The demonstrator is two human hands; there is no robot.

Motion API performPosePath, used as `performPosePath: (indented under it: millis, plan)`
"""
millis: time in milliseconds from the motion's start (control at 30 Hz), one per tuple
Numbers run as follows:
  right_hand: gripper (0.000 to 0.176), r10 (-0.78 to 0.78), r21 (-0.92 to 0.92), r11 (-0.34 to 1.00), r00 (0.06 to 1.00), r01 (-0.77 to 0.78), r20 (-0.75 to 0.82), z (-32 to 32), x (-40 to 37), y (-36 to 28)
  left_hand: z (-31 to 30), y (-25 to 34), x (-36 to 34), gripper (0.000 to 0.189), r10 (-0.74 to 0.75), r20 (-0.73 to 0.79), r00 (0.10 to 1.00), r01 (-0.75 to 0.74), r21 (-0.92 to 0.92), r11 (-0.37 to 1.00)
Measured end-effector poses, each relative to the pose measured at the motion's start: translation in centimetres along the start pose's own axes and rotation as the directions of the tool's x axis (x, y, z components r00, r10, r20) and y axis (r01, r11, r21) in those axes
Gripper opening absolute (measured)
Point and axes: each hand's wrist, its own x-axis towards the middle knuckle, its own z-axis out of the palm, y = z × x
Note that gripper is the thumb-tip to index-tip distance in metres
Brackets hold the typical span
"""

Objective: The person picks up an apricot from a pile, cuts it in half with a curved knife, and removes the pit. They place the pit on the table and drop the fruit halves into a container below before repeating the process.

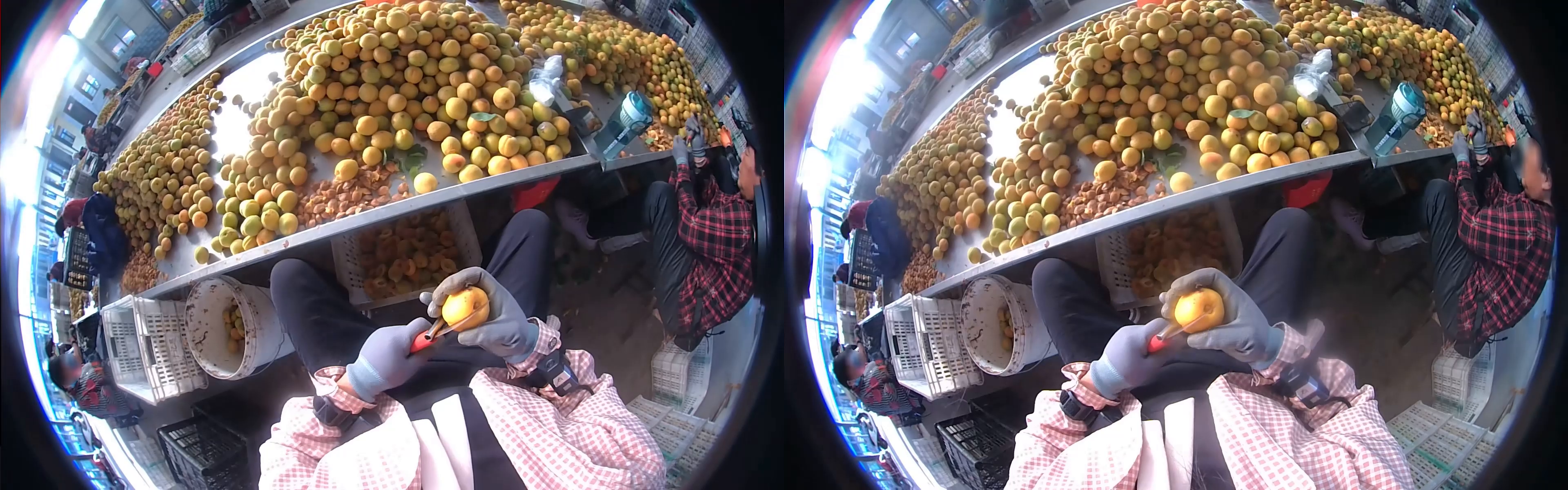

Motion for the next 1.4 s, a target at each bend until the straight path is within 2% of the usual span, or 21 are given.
performPosePath:
  millis: [67, 167, 300, 367, 433, 467, 500, 600, 667, 733, 800, 900, 933, 1000, 1033, 1067, 1133, 1167, 1233, 1367, 1400]
  plan:
    - [0.06, 0.012, -0.012, 1.0, 1.0, -0.012, -0.022, 0.0, -0.1, 0.1, 0.1, -0.3, 0.1, 0.021, -0.008, -0.016, 1.0, 0.01, 0.103, 0.995]
    - [0.06, -0.005, -0.08, 0.997, 1.0, 0.003, -0.017, -0.1, -0.1, 0.2, 0.6, -0.6, 0.4, 0.02, -0.013, -0.029, 0.999, 0.016, 0.088, 0.996]
    - [0.06, 0.051, 0.06, 0.997, 0.998, -0.048, -0.048, 1.4, 0.3, -0.8, 0.7, -0.3, 0.9, 0.019, -0.021, -0.057, 0.998, 0.023, 0.041, 0.999]
    - [0.059, 0.069, 0.143, 0.988, 0.995, -0.058, -0.072, 1.5, 0.5, -0.9, 0.5, -0.2, 1.4, 0.02, -0.13, -0.038, 0.991, 0.129, -0.033, 0.991]
    - [0.059, -0.002, -0.24, 0.97, 0.982, -0.044, -0.191, 0.6, 0.9, -0.7, 0.5, -0.9, 1.7, 0.02, -0.135, -0.062, 0.989, 0.133, -0.042, 0.99]
    - [0.059, -0.003, -0.242, 0.969, 0.982, -0.044, -0.189, 0.3, 0.8, -0.7, 0.5, -1.0, 1.8, 0.02, -0.142, -0.083, 0.986, 0.138, -0.052, 0.989]
    - [0.06, 0.008, -0.203, 0.978, 0.972, -0.057, -0.236, 0.1, 0.8, -0.8, 0.8, -0.7, 1.7, 0.019, -0.201, -0.07, 0.977, 0.184, -0.202, 0.962]
    - [0.061, 0.017, -0.051, 0.998, 0.975, -0.029, -0.222, 0.1, 0.7, -0.3, 0.9, 0.4, 1.6, 0.019, -0.302, 0.045, 0.952, 0.302, -0.287, 0.909]
    - [0.062, 0.131, 0.427, 0.904, 0.965, -0.021, -0.228, 1.3, 0.9, -0.2, 0.8, 1.0, 1.5, 0.02, -0.339, 0.059, 0.939, 0.339, -0.332, 0.88]
    - [0.065, 0.034, 0.335, 0.941, 0.976, 0.04, -0.214, 0.8, 1.3, 0.8, 0.6, 0.2, 1.4, 0.02, -0.292, 0.027, 0.956, 0.292, -0.195, 0.937]
    - [0.064, -0.057, -0.011, 0.998, 0.978, 0.056, -0.201, 0.0, 1.1, 0.7, 0.7, -0.5, 1.1, 0.021, -0.274, -0.016, 0.962, 0.264, -0.215, 0.94]
    - [0.061, -0.056, -0.192, 0.981, 0.966, 0.007, -0.254, -0.2, 0.9, 0.6, 0.8, -0.2, 1.0, 0.022, -0.281, -0.041, 0.959, 0.263, -0.24, 0.934]
    - [0.061, -0.057, -0.195, 0.981, 0.966, 0.007, -0.253, -0.1, 0.9, 0.8, 0.9, 0.0, 1.0, 0.022, -0.31, -0.031, 0.95, 0.294, -0.245, 0.924]
    - [0.063, 0.014, 0.144, 0.989, 0.958, 0.029, -0.288, 0.1, 0.9, 1.3, 1.6, -0.7, 1.1, 0.022, -0.307, -0.023, 0.951, 0.286, -0.3, 0.91]
    - [0.062, 0.139, 0.348, 0.937, 0.941, -0.024, -0.309, -0.1, 0.9, 1.5, 1.8, -0.9, 1.0, 0.022, -0.307, -0.013, 0.951, 0.283, -0.352, 0.892]
    - [0.062, 0.14, 0.348, 0.937, 0.941, -0.025, -0.309, -0.1, 0.9, 1.7, 1.8, -0.8, 1.0, 0.022, -0.308, -0.014, 0.951, 0.283, -0.353, 0.892]
    - [0.056, -0.004, 0.047, 0.999, 0.924, 0.023, -0.382, 0.0, 1.3, 2.0, 1.5, -0.8, 0.8, 0.022, -0.318, -0.079, 0.945, 0.295, -0.223, 0.929]
    - [0.056, 0.0, 0.051, 0.998, 0.925, 0.021, -0.381, 0.2, 1.3, 1.9, 1.3, -1.0, 0.8, 0.022, -0.323, -0.08, 0.943, 0.299, -0.222, 0.928]
    - [0.049, 0.005, -0.161, 0.984, 0.913, -0.077, -0.408, 0.3, 1.2, 0.9, 1.0, -1.3, 1.0, 0.021, -0.323, -0.078, 0.943, 0.31, -0.138, 0.941]
    - [0.043, 0.024, -0.272, 0.95, 0.904, -0.154, -0.428, 0.2, 1.0, 0.6, 1.3, -0.7, 1.0, 0.019, -0.379, -0.066, 0.923, 0.359, -0.206, 0.91]
    - [0.047, 0.098, -0.103, 0.981, 0.882, -0.163, -0.461, 0.6, 0.9, 0.6, 1.5, -0.9, 0.9, 0.019, -0.349, -0.083, 0.933, 0.329, -0.192, 0.925]
